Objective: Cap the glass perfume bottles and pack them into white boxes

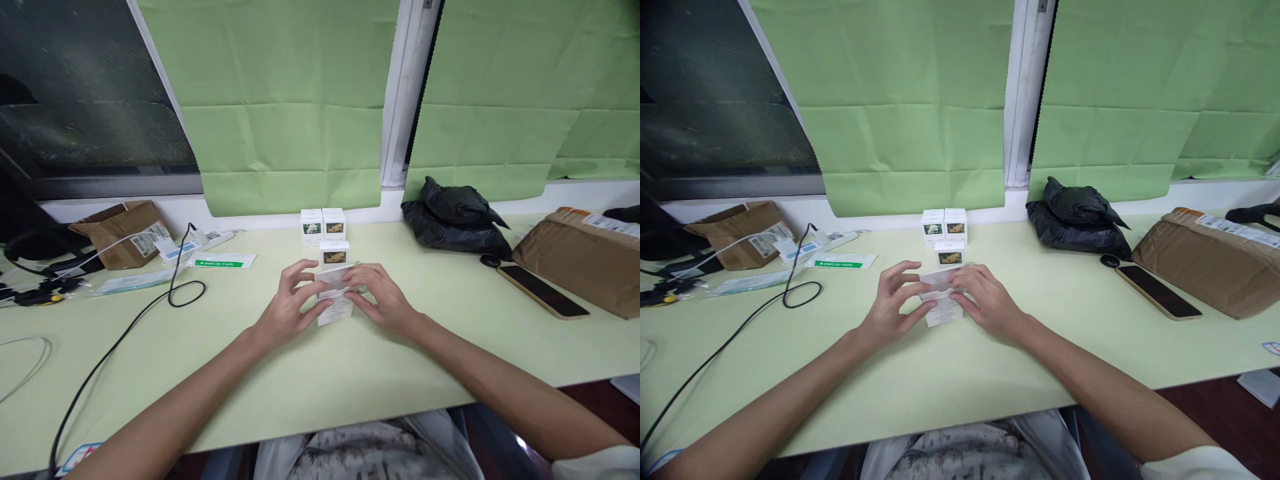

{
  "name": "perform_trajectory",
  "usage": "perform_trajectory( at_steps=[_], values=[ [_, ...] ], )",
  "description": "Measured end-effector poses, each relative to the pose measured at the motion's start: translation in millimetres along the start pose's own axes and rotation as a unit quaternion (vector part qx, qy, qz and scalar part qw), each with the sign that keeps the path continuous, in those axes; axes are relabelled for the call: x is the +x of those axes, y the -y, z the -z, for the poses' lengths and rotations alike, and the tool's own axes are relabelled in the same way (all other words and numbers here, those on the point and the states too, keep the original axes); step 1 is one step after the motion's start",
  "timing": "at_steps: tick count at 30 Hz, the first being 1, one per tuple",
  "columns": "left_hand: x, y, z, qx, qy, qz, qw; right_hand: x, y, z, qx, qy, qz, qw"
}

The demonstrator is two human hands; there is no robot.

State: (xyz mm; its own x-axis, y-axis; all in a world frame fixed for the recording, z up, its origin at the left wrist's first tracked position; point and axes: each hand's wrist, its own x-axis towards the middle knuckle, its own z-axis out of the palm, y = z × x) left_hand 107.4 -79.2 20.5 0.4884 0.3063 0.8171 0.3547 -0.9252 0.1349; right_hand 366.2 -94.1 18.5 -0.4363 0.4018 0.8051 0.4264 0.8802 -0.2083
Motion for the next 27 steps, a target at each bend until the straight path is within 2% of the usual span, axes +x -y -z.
perform_trajectory(
  at_steps=[4, 9, 13, 22, 27],
  values=[
    [-1.0, -1.4, 1.3, 0.075, -0.021, -0.013, 0.997, -1.0, -3.0, 0.6, -0.014, -0.002, 0.004, 1.000],
    [-0.7, 7.8, 6.7, 0.127, -0.013, -0.025, 0.991, -1.4, -4.6, -0.1, -0.046, -0.013, 0.019, 0.999],
    [-1.8, 13.2, 6.1, 0.109, -0.010, -0.024, 0.994, -1.8, -4.4, -0.1, -0.042, -0.008, 0.009, 0.999],
    [-5.8, 10.5, 3.5, 0.062, 0.001, 0.006, 0.998, -1.1, -1.8, 1.2, -0.030, 0.006, -0.034, 0.999],
    [-7.5, 11.5, 4.3, 0.054, 0.015, 0.004, 0.998, -2.4, -2.8, 1.9, -0.049, 0.012, -0.017, 0.999]
  ],
)
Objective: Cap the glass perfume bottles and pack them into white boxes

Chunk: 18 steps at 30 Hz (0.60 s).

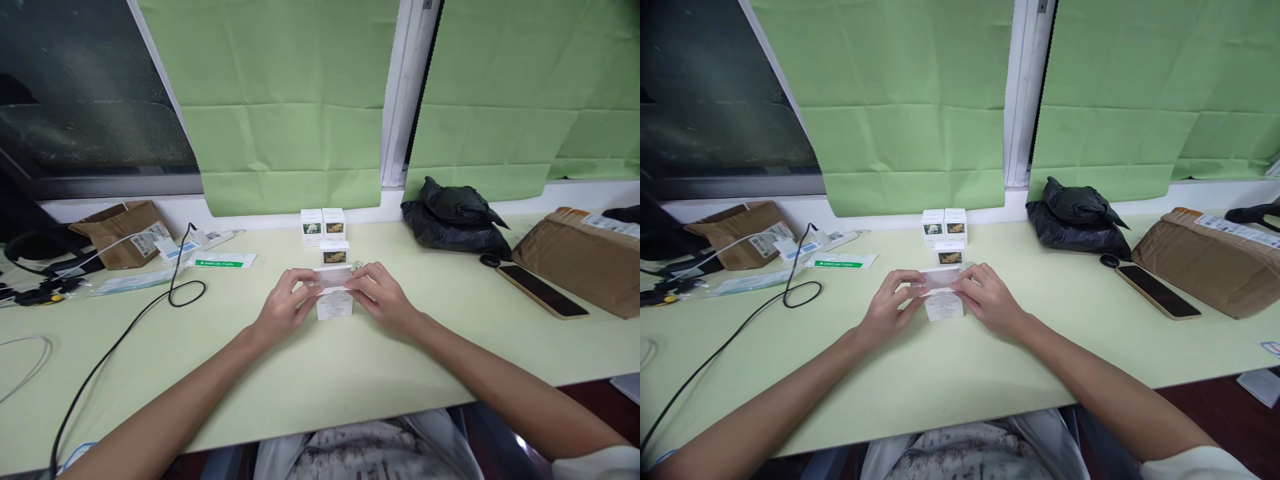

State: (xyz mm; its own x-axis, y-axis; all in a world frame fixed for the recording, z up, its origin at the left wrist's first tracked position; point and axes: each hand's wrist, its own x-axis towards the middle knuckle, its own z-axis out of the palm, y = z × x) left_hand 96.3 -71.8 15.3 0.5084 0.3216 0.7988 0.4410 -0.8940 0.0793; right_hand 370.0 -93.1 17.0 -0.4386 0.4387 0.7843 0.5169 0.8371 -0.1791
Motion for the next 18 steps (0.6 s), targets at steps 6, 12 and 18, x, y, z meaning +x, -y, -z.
perform_trajectory(
  at_steps=[6, 12, 18],
  values=[
    [-1.2, -0.1, -1.7, 0.020, 0.011, -0.005, 1.000, -0.5, -1.7, 2.4, -0.006, 0.013, 0.014, 1.000],
    [3.5, -2.6, -1.2, 0.010, 0.012, -0.010, 1.000, -0.3, -3.5, 2.6, -0.010, 0.031, 0.023, 0.999],
    [4.1, 0.1, 0.4, -0.010, 0.034, -0.023, 0.999, -1.8, -6.1, 0.3, -0.023, 0.038, 0.029, 0.999]
  ],
)
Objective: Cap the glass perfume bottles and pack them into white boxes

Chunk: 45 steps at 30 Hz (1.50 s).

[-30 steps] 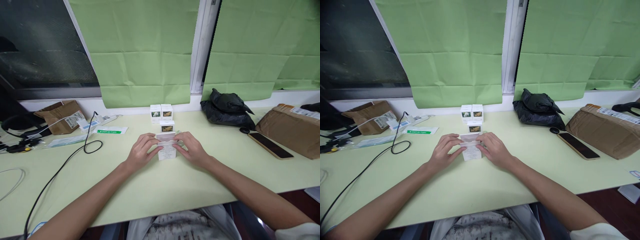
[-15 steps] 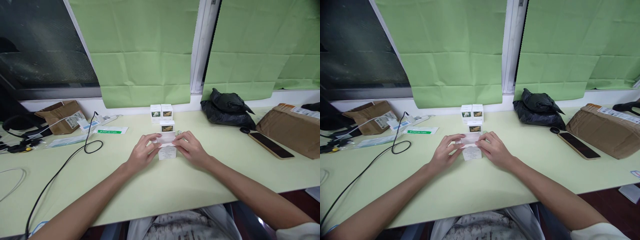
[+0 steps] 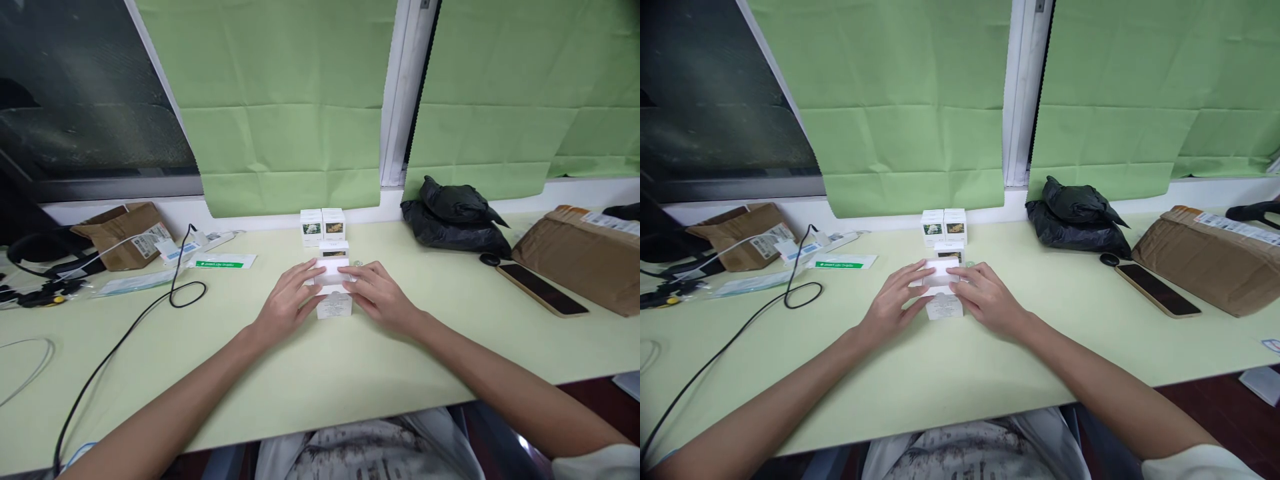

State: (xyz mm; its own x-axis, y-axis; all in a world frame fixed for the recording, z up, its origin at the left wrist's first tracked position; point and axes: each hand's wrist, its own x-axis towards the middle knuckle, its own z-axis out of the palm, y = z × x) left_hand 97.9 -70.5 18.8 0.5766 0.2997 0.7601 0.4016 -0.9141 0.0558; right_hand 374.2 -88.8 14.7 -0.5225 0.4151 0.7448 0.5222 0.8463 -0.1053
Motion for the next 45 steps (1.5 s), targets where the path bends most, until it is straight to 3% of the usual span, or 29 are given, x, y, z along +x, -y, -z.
perform_trajectory(
  at_steps=[9, 16, 19, 22, 27, 30, 34, 40, 45],
  values=[
    [0.4, 0.3, 0.5, 0.000, 0.010, -0.011, 1.000, -0.9, -1.6, 0.9, -0.018, 0.004, 0.025, 1.000],
    [0.2, 0.3, 0.2, 0.005, 0.012, 0.006, 1.000, 2.3, 2.7, 7.7, 0.046, -0.026, -0.011, 0.999],
    [-0.2, 0.2, 0.0, 0.009, 0.025, 0.016, 1.000, 2.1, -0.5, 6.9, 0.059, -0.069, -0.060, 0.994],
    [-0.2, 0.0, -0.1, 0.009, 0.029, 0.014, 0.999, -1.7, -10.3, 0.6, 0.041, -0.092, -0.158, 0.982],
    [0.2, 0.3, -0.5, 0.012, 0.026, 0.004, 1.000, -9.4, -25.1, -8.7, 0.044, 0.019, -0.289, 0.956],
    [0.3, 0.8, -1.3, 0.018, 0.030, -0.001, 0.999, -8.5, -26.5, -7.7, 0.056, 0.079, -0.311, 0.945],
    [0.0, 1.2, -2.5, 0.024, 0.032, -0.004, 0.999, -4.5, -25.6, -3.7, 0.053, 0.097, -0.308, 0.945],
    [0.0, 0.9, -2.4, 0.030, 0.019, -0.006, 0.999, -7.4, -32.3, -4.3, 0.076, 0.062, -0.358, 0.928],
    [0.5, -0.5, -2.2, 0.029, 0.014, -0.005, 0.999, -8.0, -39.5, -6.6, 0.113, -0.047, -0.382, 0.916]
  ],
)
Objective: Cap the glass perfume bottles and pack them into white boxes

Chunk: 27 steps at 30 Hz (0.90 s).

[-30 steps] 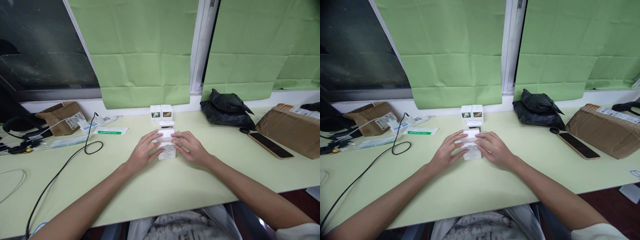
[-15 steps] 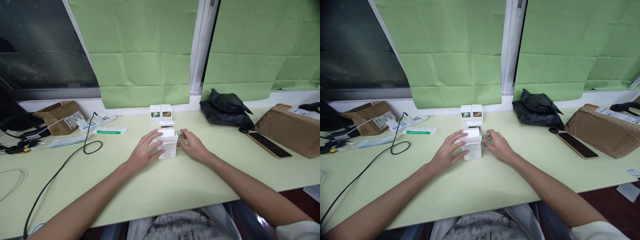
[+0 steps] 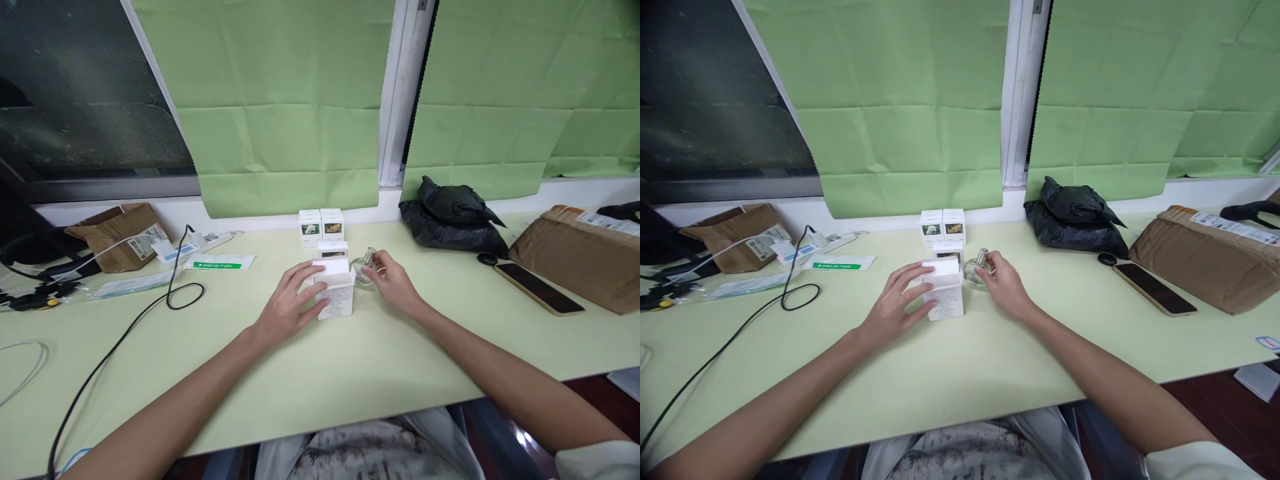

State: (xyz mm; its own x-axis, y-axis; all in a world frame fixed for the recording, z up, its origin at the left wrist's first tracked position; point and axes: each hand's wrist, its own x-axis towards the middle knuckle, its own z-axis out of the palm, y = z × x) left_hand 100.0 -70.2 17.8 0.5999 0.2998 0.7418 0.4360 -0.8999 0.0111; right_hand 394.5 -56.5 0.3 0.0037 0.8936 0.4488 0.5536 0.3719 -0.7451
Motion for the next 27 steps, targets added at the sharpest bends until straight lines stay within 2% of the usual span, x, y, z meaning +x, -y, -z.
perform_trajectory(
  at_steps=[3, 9, 15, 18, 21, 27],
  values=[
    [-0.3, -2.5, -1.2, -0.006, 0.000, -0.002, 1.000, 1.5, 5.6, 2.3, 0.056, -0.067, 0.021, 0.996],
    [-0.4, -12.0, -3.7, -0.056, 0.018, 0.011, 0.998, -2.5, 20.9, 7.8, 0.103, -0.176, 0.090, 0.975],
    [3.8, -26.2, -5.0, -0.107, 0.036, 0.022, 0.993, -6.4, 33.7, 9.0, 0.185, -0.240, 0.140, 0.943],
    [6.1, -32.5, -6.7, -0.119, 0.047, 0.025, 0.991, -10.6, 41.4, 8.9, 0.210, -0.216, 0.168, 0.939],
    [6.4, -35.7, -9.9, -0.127, 0.051, 0.026, 0.990, -15.8, 45.2, 9.4, 0.208, -0.150, 0.197, 0.946],
    [1.7, -34.4, -16.6, -0.119, 0.030, 0.043, 0.991, -21.7, 47.2, 16.4, 0.069, -0.037, 0.243, 0.967]
  ],
)
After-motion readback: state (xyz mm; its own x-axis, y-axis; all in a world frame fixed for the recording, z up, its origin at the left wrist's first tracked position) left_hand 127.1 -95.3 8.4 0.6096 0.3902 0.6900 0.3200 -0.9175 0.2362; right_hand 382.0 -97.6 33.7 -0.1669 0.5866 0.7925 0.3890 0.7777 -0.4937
